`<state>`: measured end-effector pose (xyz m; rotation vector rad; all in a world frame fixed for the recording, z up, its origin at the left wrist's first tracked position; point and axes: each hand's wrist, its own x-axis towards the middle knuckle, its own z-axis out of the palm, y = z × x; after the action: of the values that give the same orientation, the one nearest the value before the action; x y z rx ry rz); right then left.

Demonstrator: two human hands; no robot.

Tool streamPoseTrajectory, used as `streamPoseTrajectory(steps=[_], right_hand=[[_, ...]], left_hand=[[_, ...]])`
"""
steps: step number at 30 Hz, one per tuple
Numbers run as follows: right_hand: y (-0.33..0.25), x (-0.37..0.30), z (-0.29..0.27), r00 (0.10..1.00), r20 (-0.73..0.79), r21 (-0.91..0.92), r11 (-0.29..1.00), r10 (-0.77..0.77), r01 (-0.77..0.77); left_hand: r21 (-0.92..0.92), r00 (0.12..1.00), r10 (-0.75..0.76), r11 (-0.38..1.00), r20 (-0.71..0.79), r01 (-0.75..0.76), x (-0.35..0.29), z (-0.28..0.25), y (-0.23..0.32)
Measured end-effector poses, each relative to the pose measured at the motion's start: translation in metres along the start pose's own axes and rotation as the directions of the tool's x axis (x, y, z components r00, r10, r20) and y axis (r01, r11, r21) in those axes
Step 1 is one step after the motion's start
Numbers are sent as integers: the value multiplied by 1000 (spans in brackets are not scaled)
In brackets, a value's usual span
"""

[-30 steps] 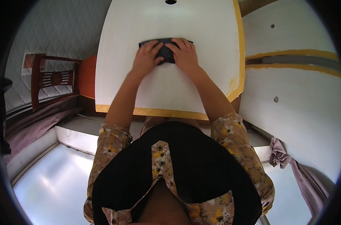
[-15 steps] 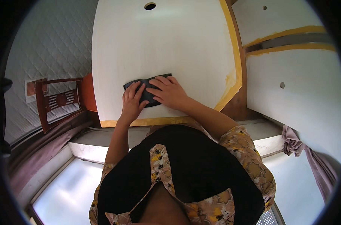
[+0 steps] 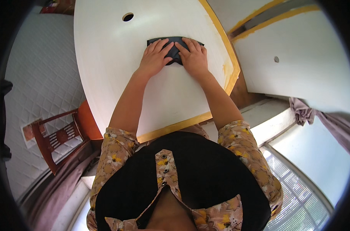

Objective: The person sands the surface and edges of a white-painted wooden board using a sanding block. They move the block back and forth across the flat surface and along the perimeter, working methodically around the board.

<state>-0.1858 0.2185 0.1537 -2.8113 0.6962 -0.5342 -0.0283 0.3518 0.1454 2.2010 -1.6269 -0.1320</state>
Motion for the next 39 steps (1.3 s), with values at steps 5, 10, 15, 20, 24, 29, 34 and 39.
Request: streamPoseTrajectory(steps=[5,10,15,20,24,29,34,39], right_hand=[[-73,-35,8,998,15,-15,998,54,-54],[-190,-65,31,991,135,46,999,-22,16],[-290,-92,50,972,136,198,966,-192,163],[-292,-93,58,982,136,283,955,-132,89],[-237,-69,57,998,65,107,994,-8,1],[-151,-58,28,988,-64,38,990,142,-139],[-137,-71,22,970,-34,-69,968,240,-242],[-169,-68,35,966,-44,-116,959,255,-259]], left_hand=[[-24,997,53,998,53,-52,-61,-28,-30],[-62,995,33,998,92,-27,-165,-76,-92],[-27,983,-23,999,180,28,-258,-122,-134],[-39,976,70,997,206,-63,-253,-125,-143],[-33,969,171,985,177,-167,-178,-92,-134],[-27,953,289,957,93,-287,-84,-41,-78],[26,961,240,969,137,-245,-77,-22,-50],[3,957,268,963,108,-270,-102,-33,-75]])
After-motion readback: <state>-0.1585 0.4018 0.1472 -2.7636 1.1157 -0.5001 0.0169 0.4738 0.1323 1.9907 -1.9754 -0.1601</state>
